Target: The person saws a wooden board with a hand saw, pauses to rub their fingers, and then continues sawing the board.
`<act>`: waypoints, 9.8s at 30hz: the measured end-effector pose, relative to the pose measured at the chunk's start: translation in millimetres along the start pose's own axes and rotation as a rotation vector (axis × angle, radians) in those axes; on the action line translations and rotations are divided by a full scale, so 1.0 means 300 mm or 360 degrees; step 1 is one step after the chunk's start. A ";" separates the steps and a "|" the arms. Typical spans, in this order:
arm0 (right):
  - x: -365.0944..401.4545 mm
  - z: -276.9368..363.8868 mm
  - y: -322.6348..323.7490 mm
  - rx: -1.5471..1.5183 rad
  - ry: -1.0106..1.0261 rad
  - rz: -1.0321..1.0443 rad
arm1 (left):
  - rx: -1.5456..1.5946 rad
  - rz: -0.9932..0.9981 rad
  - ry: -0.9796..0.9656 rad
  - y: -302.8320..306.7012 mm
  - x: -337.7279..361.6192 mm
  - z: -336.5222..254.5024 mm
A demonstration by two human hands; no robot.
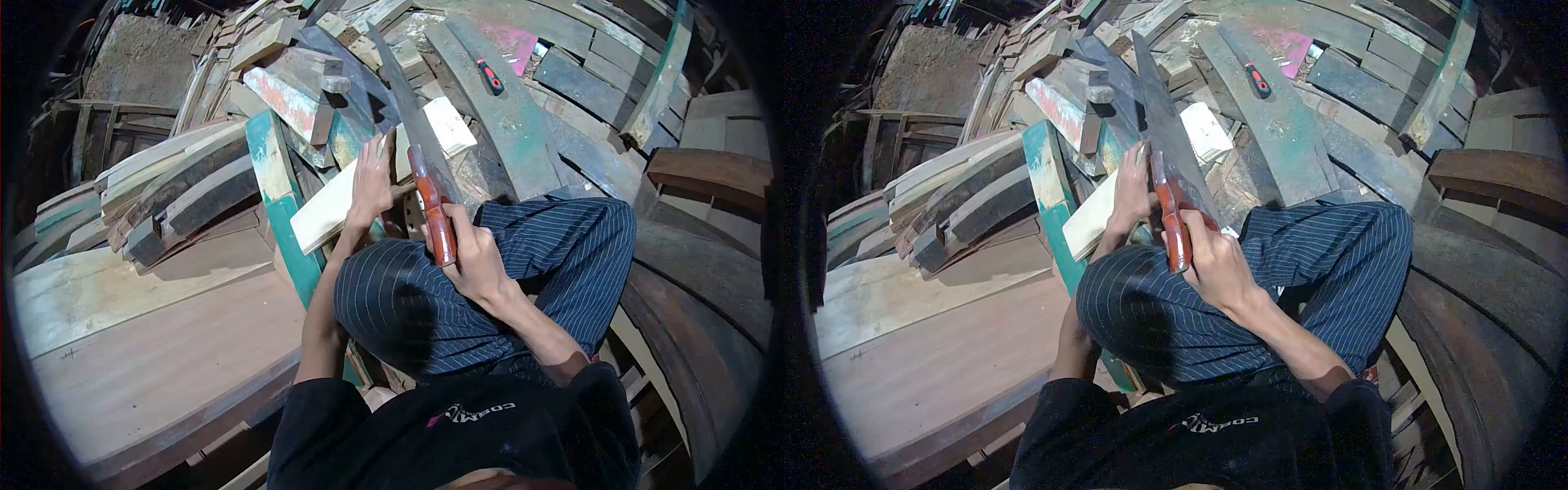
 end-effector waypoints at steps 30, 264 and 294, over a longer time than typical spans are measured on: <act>0.112 -0.017 0.150 0.0063 0.0140 0.0062 | -0.0121 -0.0038 0.0062 0.021 -0.007 0.000; 0.124 -0.593 0.144 0.1235 0.0073 0.0149 | 0.0056 -0.0154 0.0347 0.040 0.044 0.048; 0.193 1.294 0.953 0.0225 0.2656 -0.0784 | -0.0099 -0.0209 0.0256 0.043 0.027 0.030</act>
Point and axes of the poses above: each hand's wrist, its own x-axis away from the middle knuckle, its own y-axis out of the back of the hand, z = x × y, the point moved 9 cm from there along -x, towards the middle knuckle, and after that the axes turned 8 degrees about -z, right-handed, at the moved point
